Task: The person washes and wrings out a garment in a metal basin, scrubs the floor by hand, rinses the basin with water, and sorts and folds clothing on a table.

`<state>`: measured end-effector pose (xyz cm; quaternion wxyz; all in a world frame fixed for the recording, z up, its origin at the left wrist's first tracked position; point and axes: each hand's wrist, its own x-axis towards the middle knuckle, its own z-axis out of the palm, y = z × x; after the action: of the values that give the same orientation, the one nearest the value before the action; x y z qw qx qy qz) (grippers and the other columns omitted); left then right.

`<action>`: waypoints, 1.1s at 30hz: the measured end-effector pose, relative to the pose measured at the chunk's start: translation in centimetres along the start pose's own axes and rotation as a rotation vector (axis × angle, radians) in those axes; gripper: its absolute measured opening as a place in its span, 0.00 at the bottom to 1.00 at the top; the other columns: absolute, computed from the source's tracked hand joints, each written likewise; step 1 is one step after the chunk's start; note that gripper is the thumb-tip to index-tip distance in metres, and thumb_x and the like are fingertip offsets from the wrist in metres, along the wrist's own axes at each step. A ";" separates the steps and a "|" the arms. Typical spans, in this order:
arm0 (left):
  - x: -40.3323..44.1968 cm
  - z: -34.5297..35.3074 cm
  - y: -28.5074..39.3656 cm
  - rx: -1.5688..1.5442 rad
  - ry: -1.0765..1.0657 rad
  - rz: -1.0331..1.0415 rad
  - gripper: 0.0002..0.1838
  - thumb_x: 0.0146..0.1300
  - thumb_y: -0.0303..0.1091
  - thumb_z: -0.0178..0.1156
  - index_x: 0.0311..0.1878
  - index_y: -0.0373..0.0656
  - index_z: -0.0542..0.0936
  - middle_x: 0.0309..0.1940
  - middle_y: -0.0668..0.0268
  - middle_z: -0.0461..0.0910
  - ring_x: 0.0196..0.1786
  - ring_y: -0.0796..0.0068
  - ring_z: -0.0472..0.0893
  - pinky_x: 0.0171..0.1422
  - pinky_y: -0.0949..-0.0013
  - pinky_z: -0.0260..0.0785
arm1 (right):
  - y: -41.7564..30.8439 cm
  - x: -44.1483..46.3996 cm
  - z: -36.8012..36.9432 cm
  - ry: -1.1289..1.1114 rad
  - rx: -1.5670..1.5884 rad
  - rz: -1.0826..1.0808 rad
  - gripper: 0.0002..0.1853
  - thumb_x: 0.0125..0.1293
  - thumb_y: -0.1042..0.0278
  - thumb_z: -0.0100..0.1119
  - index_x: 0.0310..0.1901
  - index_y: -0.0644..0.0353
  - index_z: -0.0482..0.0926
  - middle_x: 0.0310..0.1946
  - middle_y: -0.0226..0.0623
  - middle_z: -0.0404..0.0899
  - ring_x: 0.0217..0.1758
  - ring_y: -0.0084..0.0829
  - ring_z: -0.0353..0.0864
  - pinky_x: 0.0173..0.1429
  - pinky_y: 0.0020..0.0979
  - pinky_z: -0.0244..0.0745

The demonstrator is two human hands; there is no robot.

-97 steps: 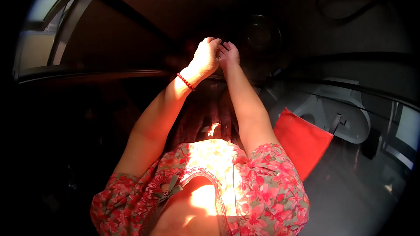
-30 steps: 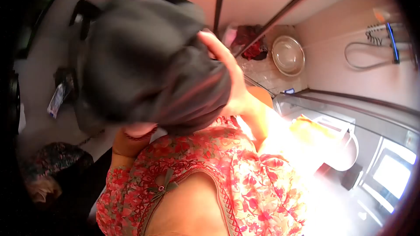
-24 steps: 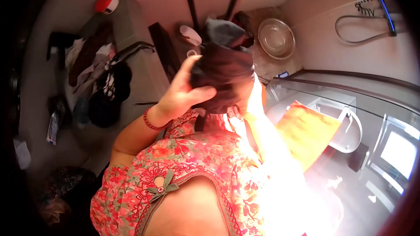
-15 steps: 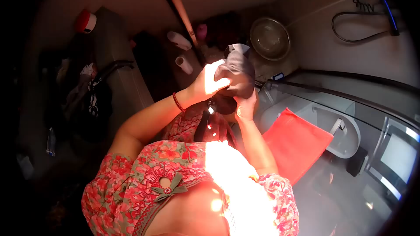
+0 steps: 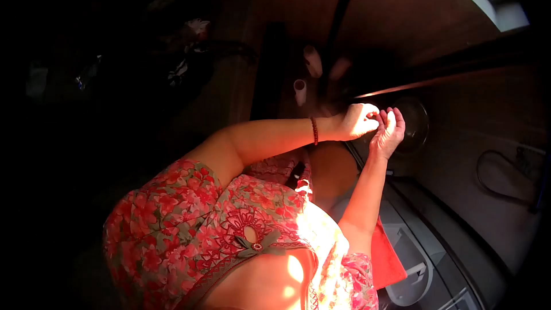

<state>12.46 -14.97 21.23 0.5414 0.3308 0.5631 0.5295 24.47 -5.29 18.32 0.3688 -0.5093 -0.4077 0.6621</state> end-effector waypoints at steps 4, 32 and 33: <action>-10.7 -3.5 -1.2 -0.024 0.008 0.017 0.10 0.59 0.32 0.56 0.37 0.34 0.78 0.33 0.57 0.80 0.39 0.68 0.80 0.43 0.68 0.70 | 3.5 -13.0 2.3 -0.214 -0.114 0.054 0.10 0.63 0.73 0.57 0.44 0.67 0.74 0.38 0.40 0.79 0.39 0.29 0.80 0.44 0.28 0.77; -3.4 -8.0 -2.8 0.924 0.623 0.416 0.14 0.48 0.24 0.64 0.39 0.33 0.75 0.38 0.53 0.75 0.41 0.53 0.75 0.49 0.60 0.68 | 5.3 1.0 2.8 -0.630 -1.043 -0.848 0.25 0.40 0.74 0.64 0.47 0.59 0.74 0.37 0.37 0.72 0.43 0.42 0.71 0.43 0.40 0.70; -3.4 -7.5 -2.0 0.872 0.627 0.420 0.13 0.50 0.24 0.63 0.39 0.32 0.75 0.38 0.54 0.76 0.41 0.56 0.75 0.49 0.62 0.68 | 5.1 1.2 2.2 -0.629 -0.924 -0.866 0.25 0.40 0.76 0.63 0.46 0.60 0.73 0.37 0.38 0.72 0.42 0.42 0.71 0.44 0.41 0.70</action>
<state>6.29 -20.43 19.11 0.0456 0.4553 0.7851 0.4174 21.73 -6.63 13.50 0.2099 -0.1903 -0.9001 0.3310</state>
